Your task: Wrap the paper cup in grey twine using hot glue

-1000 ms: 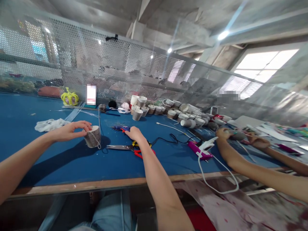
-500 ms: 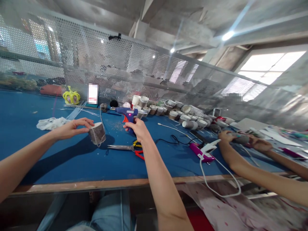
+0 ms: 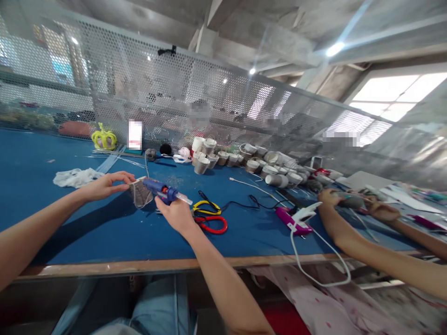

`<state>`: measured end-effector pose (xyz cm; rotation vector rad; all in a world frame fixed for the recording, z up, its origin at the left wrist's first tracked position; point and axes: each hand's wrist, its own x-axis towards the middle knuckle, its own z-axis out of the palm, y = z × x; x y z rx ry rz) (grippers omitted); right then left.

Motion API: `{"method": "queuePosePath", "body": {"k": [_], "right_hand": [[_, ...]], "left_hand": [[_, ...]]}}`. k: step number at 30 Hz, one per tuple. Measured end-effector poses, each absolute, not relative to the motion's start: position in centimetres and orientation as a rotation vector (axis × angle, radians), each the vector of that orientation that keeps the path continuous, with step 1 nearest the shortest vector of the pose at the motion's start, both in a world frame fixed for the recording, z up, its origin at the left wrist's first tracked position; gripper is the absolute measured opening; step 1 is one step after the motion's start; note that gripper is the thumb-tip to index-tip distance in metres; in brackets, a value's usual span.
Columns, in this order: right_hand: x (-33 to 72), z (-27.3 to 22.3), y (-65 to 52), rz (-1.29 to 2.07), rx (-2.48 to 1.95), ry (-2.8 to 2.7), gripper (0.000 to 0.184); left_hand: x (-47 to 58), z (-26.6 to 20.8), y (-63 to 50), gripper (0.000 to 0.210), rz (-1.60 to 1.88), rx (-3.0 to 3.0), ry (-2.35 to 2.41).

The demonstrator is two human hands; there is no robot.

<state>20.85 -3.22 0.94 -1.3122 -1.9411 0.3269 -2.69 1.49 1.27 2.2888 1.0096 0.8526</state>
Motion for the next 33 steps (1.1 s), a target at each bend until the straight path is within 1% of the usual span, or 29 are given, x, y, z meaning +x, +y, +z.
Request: {"method": "queuePosePath", "body": {"k": [2,4,12,23,33], "right_hand": [[20.68,0.39,-3.31,0.182,-1.266,-1.993,0.019],[20.51,0.15,-3.36,0.121,-1.221,-2.022,0.017],[19.94,0.31,-3.52,0.100,-1.227,-2.021,0.013],[19.81,0.25,-3.18,0.114,-1.256,-2.010,0.012],[19.88,0.16,-3.25,0.108,-1.260,-2.021,0.012]], "left_hand": [[-2.58,1.15,1.39,0.022,0.871,2.280,1.003],[-2.45,1.04,1.30,0.021,0.885,2.273,1.003],[-2.01,1.16,0.95,0.020,0.897,2.271,0.985],[-2.15,1.05,1.11,0.025,0.878,2.254,1.003],[-2.16,1.16,1.03,0.021,0.869,2.264,0.998]]}}
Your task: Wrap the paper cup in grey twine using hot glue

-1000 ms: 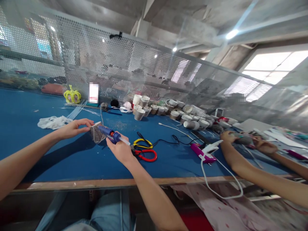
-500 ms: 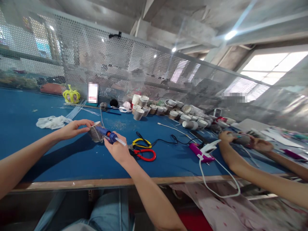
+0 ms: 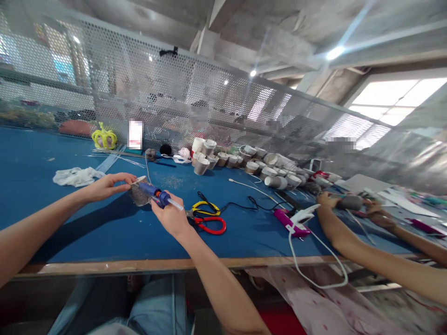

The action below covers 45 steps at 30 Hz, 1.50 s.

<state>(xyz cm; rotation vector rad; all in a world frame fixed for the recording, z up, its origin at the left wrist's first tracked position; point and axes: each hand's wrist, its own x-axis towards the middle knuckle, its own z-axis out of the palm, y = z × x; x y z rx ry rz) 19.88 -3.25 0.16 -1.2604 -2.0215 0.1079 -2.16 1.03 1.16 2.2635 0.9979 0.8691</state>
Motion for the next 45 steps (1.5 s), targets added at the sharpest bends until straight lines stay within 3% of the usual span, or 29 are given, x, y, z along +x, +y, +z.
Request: {"method": "queuePosePath", "body": {"k": [45], "right_hand": [[20.7,0.2,-2.5,-0.050,-1.302,-2.069,0.021]], "left_hand": [[-2.7,1.5,1.2,0.021,0.767,2.332,1.000]]}}
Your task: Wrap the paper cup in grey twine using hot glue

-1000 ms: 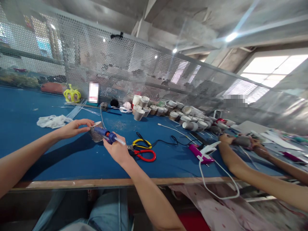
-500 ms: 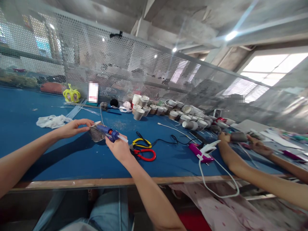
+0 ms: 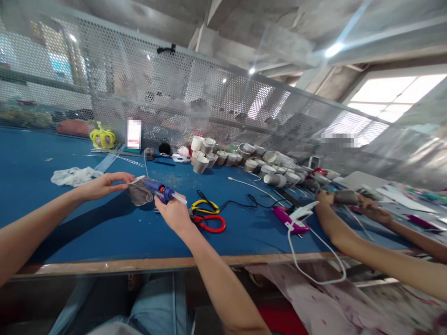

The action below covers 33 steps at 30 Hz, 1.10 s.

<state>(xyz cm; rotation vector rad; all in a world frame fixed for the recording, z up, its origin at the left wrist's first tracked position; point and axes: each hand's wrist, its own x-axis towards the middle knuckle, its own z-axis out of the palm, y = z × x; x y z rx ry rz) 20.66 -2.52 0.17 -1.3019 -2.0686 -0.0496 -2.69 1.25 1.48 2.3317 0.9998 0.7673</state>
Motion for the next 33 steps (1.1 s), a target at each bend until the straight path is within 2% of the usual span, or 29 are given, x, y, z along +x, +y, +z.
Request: {"method": "queuePosePath", "body": {"k": [33], "right_hand": [[20.70,0.70,-2.71,-0.043,-1.354,-2.107,0.023]], "left_hand": [[-2.66,1.61,1.12,0.020,0.747,2.325,1.007]]}}
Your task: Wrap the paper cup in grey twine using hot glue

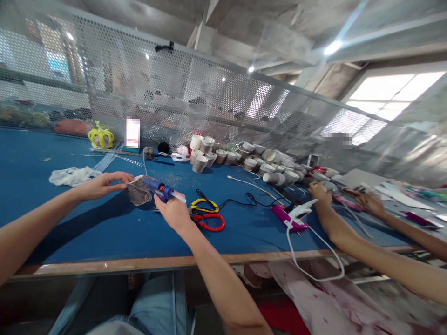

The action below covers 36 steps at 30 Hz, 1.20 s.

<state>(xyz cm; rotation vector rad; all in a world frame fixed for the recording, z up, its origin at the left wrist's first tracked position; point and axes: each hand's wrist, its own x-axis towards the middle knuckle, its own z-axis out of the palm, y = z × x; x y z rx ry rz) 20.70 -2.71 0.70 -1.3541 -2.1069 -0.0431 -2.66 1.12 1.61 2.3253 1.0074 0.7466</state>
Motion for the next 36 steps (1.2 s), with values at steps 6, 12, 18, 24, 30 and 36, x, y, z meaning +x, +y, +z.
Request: {"method": "queuePosePath", "body": {"k": [6,12,18,24,30,36], "right_hand": [[20.69,0.28,-2.55,-0.064,-1.333,-2.076,0.022],[20.58,0.70,-3.02,-0.092,-1.325,-2.132,0.022],[20.14,1.11,-3.51,-0.018,-1.314,-2.122,0.019],[20.24,0.79,-3.23,-0.026,-1.318,-2.103,0.018],[20.43,0.84,-3.26,-0.054,-1.289,-2.127,0.020],[19.92,0.50,-3.43,-0.081,-1.275,-2.116,0.016]], "left_hand": [[-2.64,1.68,1.06,0.020,0.750,2.315,1.012],[-2.69,1.61,1.17,0.021,0.754,2.320,0.961],[-2.71,1.58,1.15,0.022,0.763,2.305,0.985],[-2.61,1.76,1.02,0.023,0.747,2.316,0.993],[-2.59,1.70,1.06,0.024,0.747,2.331,0.997],[-2.59,1.69,1.07,0.022,0.749,2.326,1.004]]}}
